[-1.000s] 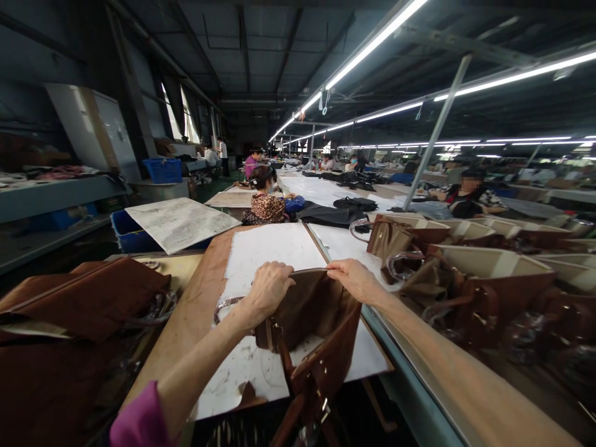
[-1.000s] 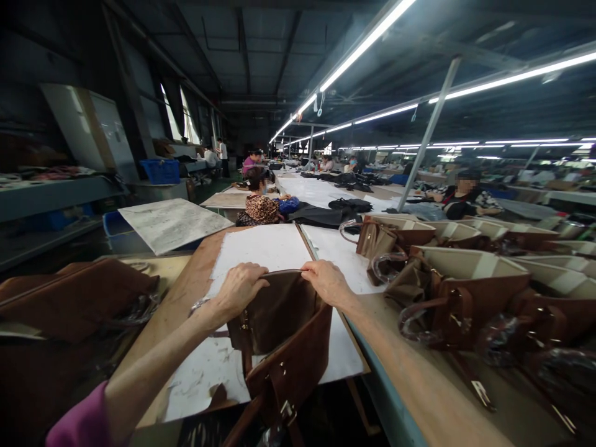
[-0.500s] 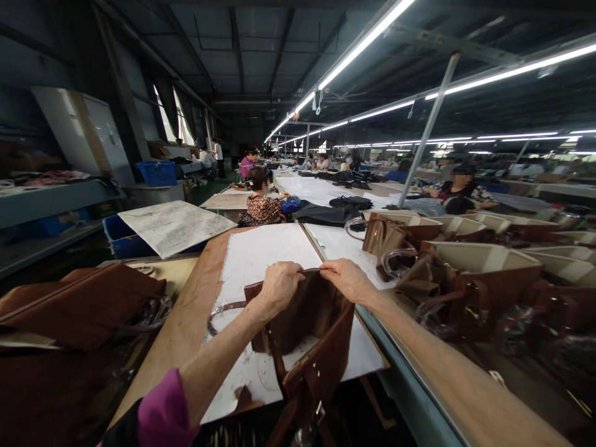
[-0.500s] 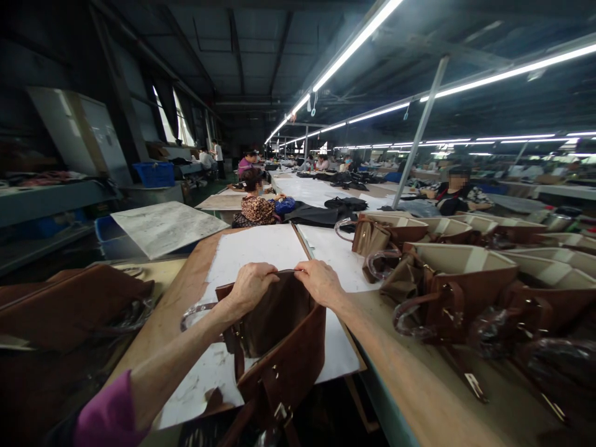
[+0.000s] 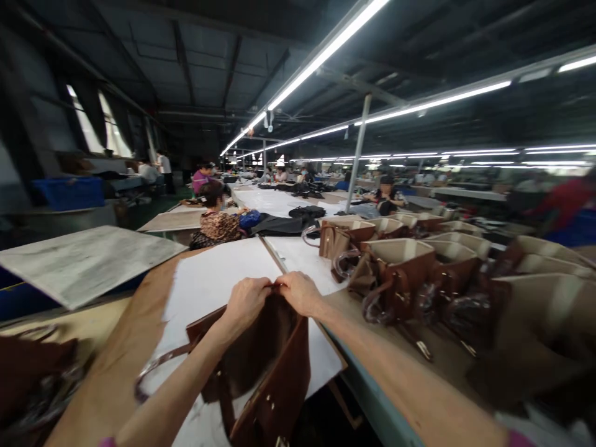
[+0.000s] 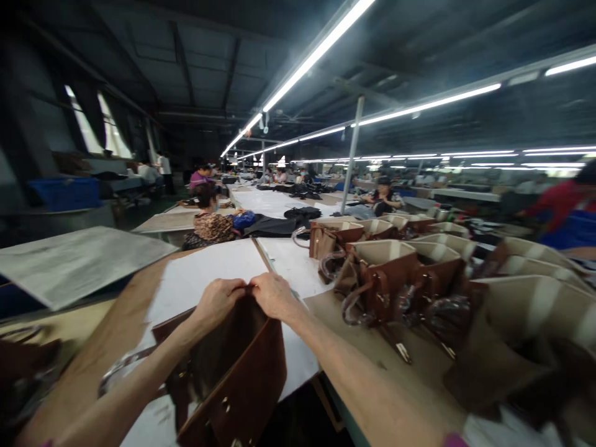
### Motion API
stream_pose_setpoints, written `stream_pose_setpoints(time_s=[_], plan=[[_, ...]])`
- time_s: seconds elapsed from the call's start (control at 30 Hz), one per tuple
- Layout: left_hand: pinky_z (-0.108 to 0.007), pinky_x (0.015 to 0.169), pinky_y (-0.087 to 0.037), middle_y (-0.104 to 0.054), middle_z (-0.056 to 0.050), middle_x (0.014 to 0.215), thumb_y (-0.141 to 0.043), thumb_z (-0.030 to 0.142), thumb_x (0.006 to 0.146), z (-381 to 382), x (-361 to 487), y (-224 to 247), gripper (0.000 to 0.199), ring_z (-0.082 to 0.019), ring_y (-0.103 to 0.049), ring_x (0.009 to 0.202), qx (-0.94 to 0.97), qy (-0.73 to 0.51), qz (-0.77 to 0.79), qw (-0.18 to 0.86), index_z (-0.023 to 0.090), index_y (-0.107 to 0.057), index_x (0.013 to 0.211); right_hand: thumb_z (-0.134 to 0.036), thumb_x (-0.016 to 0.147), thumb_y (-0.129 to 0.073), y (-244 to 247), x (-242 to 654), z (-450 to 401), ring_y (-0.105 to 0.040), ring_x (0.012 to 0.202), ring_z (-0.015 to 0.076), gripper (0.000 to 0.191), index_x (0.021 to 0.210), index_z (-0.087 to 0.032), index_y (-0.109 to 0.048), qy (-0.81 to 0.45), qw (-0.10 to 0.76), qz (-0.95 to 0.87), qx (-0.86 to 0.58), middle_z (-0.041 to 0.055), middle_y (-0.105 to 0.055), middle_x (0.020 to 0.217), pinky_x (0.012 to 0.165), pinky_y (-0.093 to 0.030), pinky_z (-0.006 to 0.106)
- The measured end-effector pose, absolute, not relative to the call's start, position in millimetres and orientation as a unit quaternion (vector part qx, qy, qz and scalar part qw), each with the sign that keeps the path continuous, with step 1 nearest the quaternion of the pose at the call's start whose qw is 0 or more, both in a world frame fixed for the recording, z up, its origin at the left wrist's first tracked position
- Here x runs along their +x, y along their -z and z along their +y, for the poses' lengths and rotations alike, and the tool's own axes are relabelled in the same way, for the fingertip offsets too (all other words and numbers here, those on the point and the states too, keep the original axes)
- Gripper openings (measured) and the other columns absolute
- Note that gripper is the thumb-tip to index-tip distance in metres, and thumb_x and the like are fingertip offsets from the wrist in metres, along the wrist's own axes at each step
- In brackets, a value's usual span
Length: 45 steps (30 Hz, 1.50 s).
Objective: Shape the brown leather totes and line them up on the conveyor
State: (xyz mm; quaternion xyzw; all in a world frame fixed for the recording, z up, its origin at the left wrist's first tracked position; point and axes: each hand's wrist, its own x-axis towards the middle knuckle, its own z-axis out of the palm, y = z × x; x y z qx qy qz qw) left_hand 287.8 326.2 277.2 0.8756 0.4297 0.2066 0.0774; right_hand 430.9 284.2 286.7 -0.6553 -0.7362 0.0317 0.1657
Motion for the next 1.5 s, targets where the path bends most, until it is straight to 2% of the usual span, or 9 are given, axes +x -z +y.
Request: stream_pose_setpoints(time_s=[0.2,0.43,0.63,0.7,0.9,1.07,1.13,1.27,1.5], plan=[[-0.024,0.061,-0.032,-0.065,-0.003,0.076,-0.039,0.027,0.077,332,290,-274,0.024,-0.018,-0.057,0.073,0.876,-0.197,0.435,0.058,0.023,-0.062,0.079,-0.028,0.081,-0.039,-286,436,283,-0.058,0.083,0.0192,0.027,0.090,-0.025,-0.064,0.000,0.167,-0.741,-0.650,0.0040,-0.066,0.085,0.066,-0.039,0.027],[-0.022,0.059,-0.032,-0.065,-0.001,0.073,-0.040,0.030,0.077,331,293,-276,0.024,-0.015,-0.055,0.070,0.872,-0.198,0.440,0.082,0.022,-0.063,0.076,-0.029,0.081,-0.037,-286,436,284,-0.058,0.084,0.0204,0.029,0.096,-0.029,-0.063,-0.013,0.160,-0.739,-0.655,0.0043,-0.065,0.088,0.065,-0.041,0.028],[-0.023,0.067,-0.036,-0.066,-0.001,0.082,-0.039,0.029,0.078,330,284,-279,0.026,-0.016,-0.057,0.078,0.884,-0.188,0.411,0.120,0.023,-0.063,0.083,-0.033,0.080,-0.038,-287,437,281,-0.058,0.082,0.0184,0.028,0.094,-0.030,-0.063,-0.023,0.176,-0.731,-0.659,0.0018,-0.065,0.086,0.063,-0.041,0.026],[-0.024,0.068,-0.037,-0.066,-0.002,0.081,-0.039,0.030,0.077,328,274,-282,0.026,-0.017,-0.057,0.079,0.886,-0.162,0.420,0.115,0.022,-0.064,0.080,-0.035,0.080,-0.039,-286,437,280,-0.058,0.080,0.0184,0.028,0.092,-0.030,-0.063,-0.022,0.182,-0.730,-0.658,0.0015,-0.065,0.085,0.062,-0.041,0.026],[-0.025,0.070,-0.037,-0.066,-0.003,0.078,-0.035,0.032,0.079,316,249,-289,0.029,-0.018,-0.058,0.079,0.866,-0.136,0.475,0.074,0.023,-0.063,0.079,-0.036,0.082,-0.037,-285,433,283,-0.058,0.078,0.0169,0.028,0.091,-0.028,-0.063,0.002,0.138,-0.739,-0.659,0.0017,-0.065,0.083,0.062,-0.042,0.025],[-0.025,0.068,-0.036,-0.066,-0.004,0.076,-0.035,0.032,0.080,311,251,-289,0.030,-0.019,-0.058,0.078,0.860,-0.133,0.490,0.050,0.023,-0.062,0.075,-0.035,0.079,-0.044,-291,424,289,-0.058,0.079,0.0207,0.025,0.077,-0.021,-0.064,0.028,0.110,-0.753,-0.648,0.0067,-0.064,0.080,0.064,-0.042,0.029],[-0.025,0.067,-0.036,-0.066,-0.004,0.076,-0.034,0.033,0.080,312,252,-289,0.030,-0.019,-0.058,0.078,0.859,-0.136,0.492,0.045,0.023,-0.062,0.074,-0.034,0.079,-0.044,-291,420,292,-0.058,0.079,0.0209,0.024,0.078,-0.021,-0.063,0.039,0.103,-0.764,-0.636,0.0060,-0.064,0.079,0.064,-0.042,0.029],[-0.024,0.064,-0.035,-0.065,-0.003,0.073,-0.034,0.034,0.081,313,251,-286,0.030,-0.018,-0.059,0.075,0.857,-0.145,0.492,0.045,0.023,-0.061,0.074,-0.034,0.082,-0.040,-289,416,300,-0.058,0.077,0.0182,0.025,0.082,-0.024,-0.063,0.053,0.105,-0.787,-0.606,0.0027,-0.064,0.077,0.062,-0.041,0.026],[-0.023,0.062,-0.034,-0.065,-0.004,0.071,-0.037,0.028,0.080,310,238,-285,0.028,-0.015,-0.057,0.068,0.851,-0.172,0.489,0.082,0.020,-0.062,0.069,-0.033,0.083,-0.040,-292,417,302,-0.058,0.079,0.0164,0.028,0.080,-0.021,-0.065,0.044,0.103,-0.787,-0.607,0.0038,-0.066,0.080,0.067,-0.039,0.024]])
